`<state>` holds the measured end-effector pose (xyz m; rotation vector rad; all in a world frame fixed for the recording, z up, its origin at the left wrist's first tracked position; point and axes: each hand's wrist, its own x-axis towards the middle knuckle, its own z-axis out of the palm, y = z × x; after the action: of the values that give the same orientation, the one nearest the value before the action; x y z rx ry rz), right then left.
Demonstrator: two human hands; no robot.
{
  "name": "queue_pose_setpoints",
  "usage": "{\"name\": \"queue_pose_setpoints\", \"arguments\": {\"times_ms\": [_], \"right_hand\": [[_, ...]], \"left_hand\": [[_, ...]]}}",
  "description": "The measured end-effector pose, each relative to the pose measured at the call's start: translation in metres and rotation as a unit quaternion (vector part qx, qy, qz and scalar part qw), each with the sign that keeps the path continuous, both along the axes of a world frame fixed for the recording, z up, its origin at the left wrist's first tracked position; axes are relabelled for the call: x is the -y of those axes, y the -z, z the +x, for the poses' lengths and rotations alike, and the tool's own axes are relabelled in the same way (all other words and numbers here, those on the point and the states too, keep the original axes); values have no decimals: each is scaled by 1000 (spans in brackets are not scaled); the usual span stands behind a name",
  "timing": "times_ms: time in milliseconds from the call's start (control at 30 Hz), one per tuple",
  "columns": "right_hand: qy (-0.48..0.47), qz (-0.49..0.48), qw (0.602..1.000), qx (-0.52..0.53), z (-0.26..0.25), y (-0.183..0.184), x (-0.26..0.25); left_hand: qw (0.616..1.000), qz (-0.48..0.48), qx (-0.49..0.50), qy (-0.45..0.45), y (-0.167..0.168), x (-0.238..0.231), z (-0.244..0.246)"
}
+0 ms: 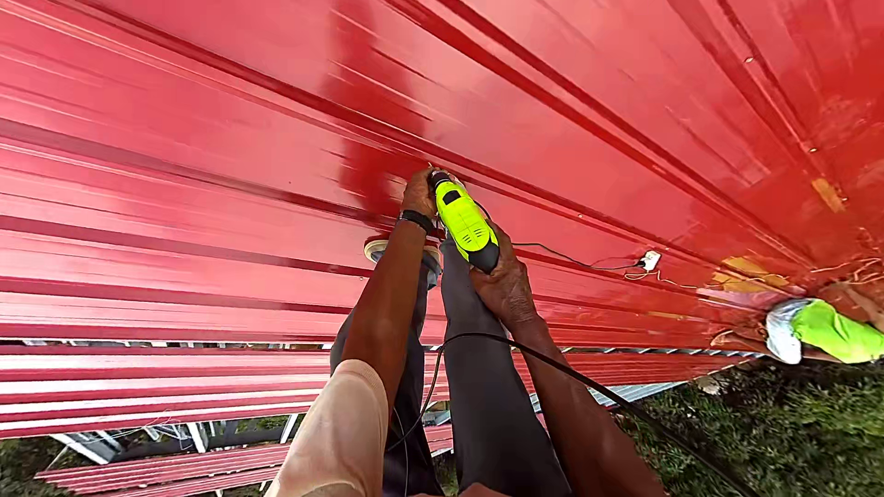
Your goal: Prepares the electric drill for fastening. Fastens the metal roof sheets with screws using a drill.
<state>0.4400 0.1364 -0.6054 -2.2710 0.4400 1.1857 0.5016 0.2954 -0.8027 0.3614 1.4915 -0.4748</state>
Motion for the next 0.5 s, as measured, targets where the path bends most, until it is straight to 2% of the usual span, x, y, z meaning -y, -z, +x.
{"name": "queue_pose_setpoints", "arguments": {"times_ms": [333,500], "right_hand": [[-20,10,1000,1,15,29,3],[-27,9,999,-15,20,36,3]], "left_hand": [[1000,16,1,-12,25,3,12],[999,27,22,14,37,1,6]]}}
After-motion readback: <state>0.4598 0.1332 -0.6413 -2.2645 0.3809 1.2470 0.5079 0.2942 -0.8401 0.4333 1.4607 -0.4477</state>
